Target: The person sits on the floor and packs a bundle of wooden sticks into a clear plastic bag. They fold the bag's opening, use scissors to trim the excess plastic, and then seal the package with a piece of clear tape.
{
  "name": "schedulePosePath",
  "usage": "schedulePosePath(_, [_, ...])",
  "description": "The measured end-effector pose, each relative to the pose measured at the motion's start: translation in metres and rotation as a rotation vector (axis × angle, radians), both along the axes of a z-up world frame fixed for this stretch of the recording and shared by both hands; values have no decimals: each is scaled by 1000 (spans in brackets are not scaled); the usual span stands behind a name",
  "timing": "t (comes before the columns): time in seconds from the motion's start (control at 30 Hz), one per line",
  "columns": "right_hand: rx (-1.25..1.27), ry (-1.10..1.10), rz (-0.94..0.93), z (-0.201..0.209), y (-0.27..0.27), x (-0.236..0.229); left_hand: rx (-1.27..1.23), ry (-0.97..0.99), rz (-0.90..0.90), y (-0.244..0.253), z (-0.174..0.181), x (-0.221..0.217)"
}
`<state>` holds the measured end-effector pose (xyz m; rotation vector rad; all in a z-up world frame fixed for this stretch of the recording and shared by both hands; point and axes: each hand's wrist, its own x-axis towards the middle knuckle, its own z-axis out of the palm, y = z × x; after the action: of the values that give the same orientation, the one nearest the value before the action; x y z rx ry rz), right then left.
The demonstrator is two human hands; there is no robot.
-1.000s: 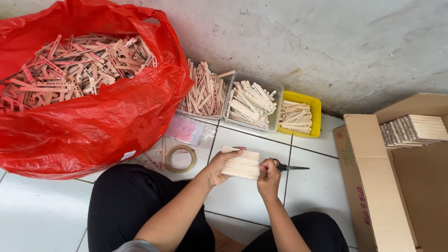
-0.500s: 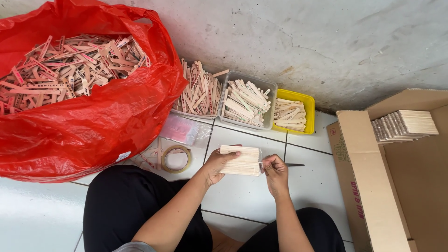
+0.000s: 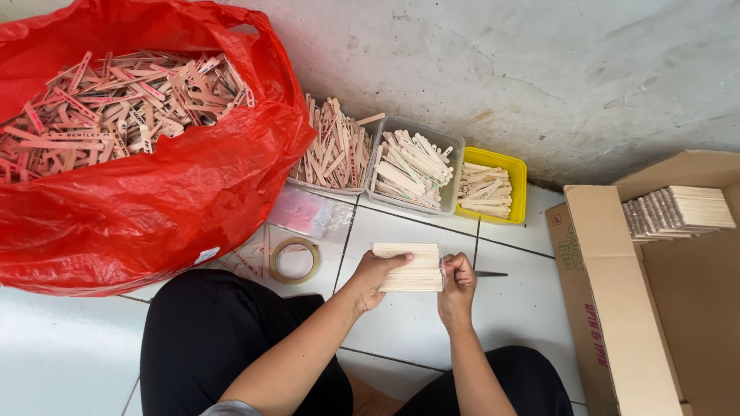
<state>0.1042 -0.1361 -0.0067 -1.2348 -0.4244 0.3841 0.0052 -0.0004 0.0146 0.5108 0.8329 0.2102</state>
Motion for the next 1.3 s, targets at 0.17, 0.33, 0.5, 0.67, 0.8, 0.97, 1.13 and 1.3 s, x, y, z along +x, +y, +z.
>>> schedulePosePath(0.17, [-107, 30, -11, -5, -9, 9, 6, 0, 29, -1, -1, -1])
schedulePosePath(0.33, [-96, 289, 33, 1, -9, -4, 118, 17, 110, 0, -9, 2])
schedulePosePath(0.5, [-146, 439, -111, -22, 5, -4, 268, 58, -73, -9, -19, -8])
schedulePosePath(0.67, [-80, 321, -113, 2, 4, -6, 280, 35, -89, -15, -1, -11])
schedulePosePath(0.8, [-59, 242, -106, 4, 2, -2, 268, -26, -75, -24, -1, -8])
schedulePosePath(0.97, [-348, -147, 14, 25, -6, 6, 674, -82, -254, 15, -44, -16])
schedulePosePath(1.13, [-445, -554, 159, 37, -2, 8, 1216, -235, -357, 15, -9, -18])
schedulePosePath(1.3, [-554, -101, 14, 6, 5, -3, 1089, -96, -210, -12, -34, -13])
